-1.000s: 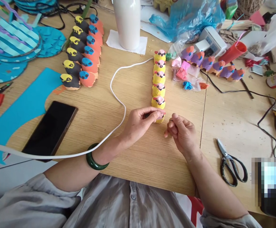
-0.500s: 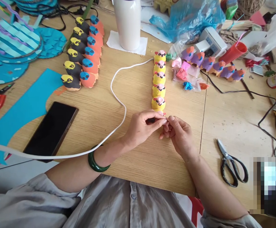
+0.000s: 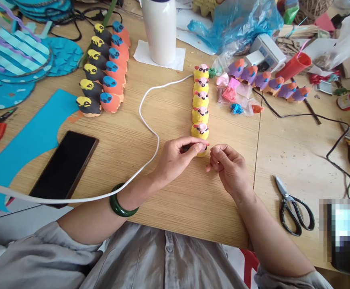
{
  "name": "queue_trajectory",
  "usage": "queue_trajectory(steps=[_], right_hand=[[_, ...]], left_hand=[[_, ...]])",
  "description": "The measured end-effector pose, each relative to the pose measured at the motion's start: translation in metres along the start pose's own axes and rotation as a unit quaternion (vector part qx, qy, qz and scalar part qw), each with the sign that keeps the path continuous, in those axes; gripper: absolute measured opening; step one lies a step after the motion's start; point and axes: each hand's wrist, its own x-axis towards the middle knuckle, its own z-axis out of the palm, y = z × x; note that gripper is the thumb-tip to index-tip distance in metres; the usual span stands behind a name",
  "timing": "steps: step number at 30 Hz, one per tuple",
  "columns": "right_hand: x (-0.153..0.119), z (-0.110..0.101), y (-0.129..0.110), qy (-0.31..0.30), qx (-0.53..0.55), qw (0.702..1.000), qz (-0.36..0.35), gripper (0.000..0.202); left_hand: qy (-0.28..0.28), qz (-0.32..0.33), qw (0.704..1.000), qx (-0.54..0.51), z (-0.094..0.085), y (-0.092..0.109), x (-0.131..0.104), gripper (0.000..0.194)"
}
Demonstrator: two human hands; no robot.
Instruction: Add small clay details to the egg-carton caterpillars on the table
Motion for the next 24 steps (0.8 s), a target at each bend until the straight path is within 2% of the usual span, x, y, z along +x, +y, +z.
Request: queue_trajectory(steps=[7, 12, 24], right_hand=[[0.000, -0.001, 0.001, 0.014, -0.010, 1.000, 0.000, 0.040], [0.000, -0.001, 0.000, 0.008, -0.022, 1.000, -0.007, 0.037], [-0.003, 0.000, 0.005, -0.002, -0.039, 0.999, -0.005, 0.046]], left_hand=[[0.000, -0.020, 1.000, 0.002, 0.002, 0.003, -0.001, 0.023], [-0.001, -0.016, 1.000, 0.018, 0.002, 0.002, -0.001, 0.024], [-0.056, 0.024, 0.998, 0.017, 0.005, -0.009, -0.003, 0.028]])
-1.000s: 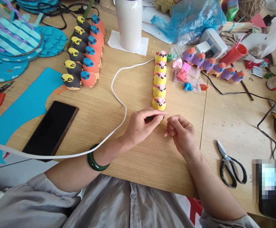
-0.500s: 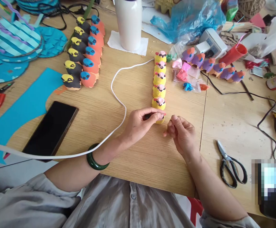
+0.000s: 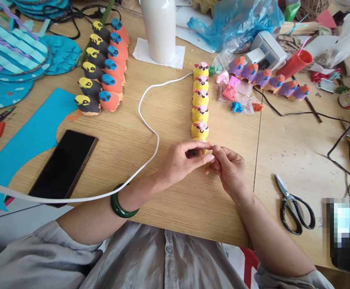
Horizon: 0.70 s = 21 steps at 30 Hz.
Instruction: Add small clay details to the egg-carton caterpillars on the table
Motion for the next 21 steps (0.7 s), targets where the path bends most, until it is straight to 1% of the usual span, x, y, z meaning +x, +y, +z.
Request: queue_trajectory(steps=[3, 7, 10, 14, 16, 19, 21], right_hand=[[-0.001, 0.001, 0.002, -0.007, -0.006, 1.000, -0.007, 0.047], [-0.001, 0.001, 0.001, -0.036, 0.022, 0.999, 0.011, 0.049], [-0.001, 0.000, 0.000, -0.042, 0.029, 0.998, 0.023, 0.042], [0.001, -0.001, -0.002, -0.012, 0.033, 0.999, -0.002, 0.030], [0.002, -0.002, -0.003, -0.005, 0.045, 0.999, -0.003, 0.031], [0.003, -0.003, -0.003, 0.003, 0.049, 0.999, 0.005, 0.035], [0.003, -0.003, -0.003, 0.012, 0.051, 0.999, -0.001, 0.031]], left_hand=[[0.000, 0.036, 0.999, -0.001, 0.002, -0.001, -0.002, 0.013], [0.012, 0.070, 0.997, 0.012, 0.001, 0.001, -0.002, 0.011], [0.036, 0.078, 0.996, 0.025, 0.000, 0.001, 0.000, 0.008], [0.045, 0.045, 0.998, 0.026, -0.001, 0.004, 0.001, 0.017], [0.050, 0.024, 0.998, 0.024, -0.001, 0.007, 0.002, 0.021], [0.055, -0.008, 0.998, 0.011, -0.002, 0.013, 0.003, 0.022], [0.056, -0.025, 0.998, -0.003, -0.003, 0.016, 0.003, 0.023]])
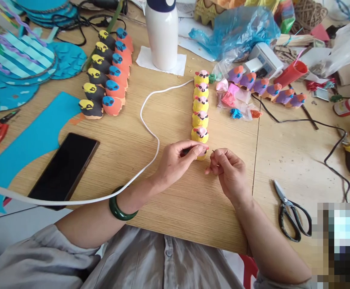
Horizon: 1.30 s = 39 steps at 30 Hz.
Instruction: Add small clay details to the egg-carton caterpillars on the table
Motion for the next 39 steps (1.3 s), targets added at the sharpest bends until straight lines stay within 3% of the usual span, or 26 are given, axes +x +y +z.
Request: queue_trajectory(steps=[5, 15, 28, 39], right_hand=[[0.001, -0.001, -0.001, -0.013, 0.006, 1.000, 0.024, 0.031], [0.001, -0.003, 0.001, -0.018, -0.007, 1.000, 0.007, 0.029], [-0.001, -0.009, 0.010, -0.073, 0.015, 0.996, 0.042, 0.032], [-0.002, -0.004, 0.005, -0.081, 0.017, 0.995, 0.050, 0.035]], left_hand=[[-0.002, -0.018, 1.000, -0.009, 0.000, -0.003, 0.000, 0.024], [-0.017, -0.023, 1.000, -0.007, -0.001, -0.008, 0.000, 0.025], [-0.093, -0.047, 0.991, -0.080, 0.002, -0.009, -0.004, 0.028], [-0.048, -0.033, 0.997, -0.043, 0.006, -0.009, -0.004, 0.021]])
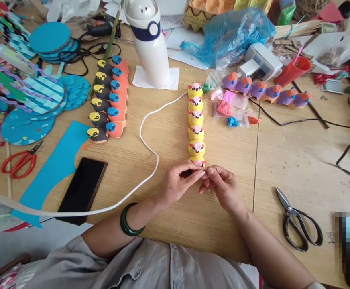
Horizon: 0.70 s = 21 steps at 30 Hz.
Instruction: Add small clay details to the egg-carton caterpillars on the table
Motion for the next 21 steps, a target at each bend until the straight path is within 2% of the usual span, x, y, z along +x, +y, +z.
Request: queue_trajectory(steps=[5, 11, 17, 21], right_hand=[[-0.0005, 0.0004, -0.0015, -0.001, 0.008, 1.000, -0.001, 0.035], [-0.0002, 0.0016, -0.0046, 0.006, -0.014, 1.000, -0.009, 0.033], [-0.0007, 0.0010, -0.0033, -0.006, -0.010, 1.000, 0.011, 0.038], [-0.0007, 0.0009, -0.0028, -0.007, 0.004, 1.000, 0.017, 0.031]], left_hand=[[0.007, -0.011, 1.000, -0.010, -0.0013, 0.0019, -0.0005, 0.021], [0.012, -0.054, 0.998, -0.021, -0.0016, 0.0038, -0.0006, 0.027], [0.023, -0.046, 0.999, -0.014, -0.0002, 0.0056, 0.0002, 0.022], [0.029, -0.039, 0.999, -0.019, -0.0009, 0.0061, -0.0003, 0.021]])
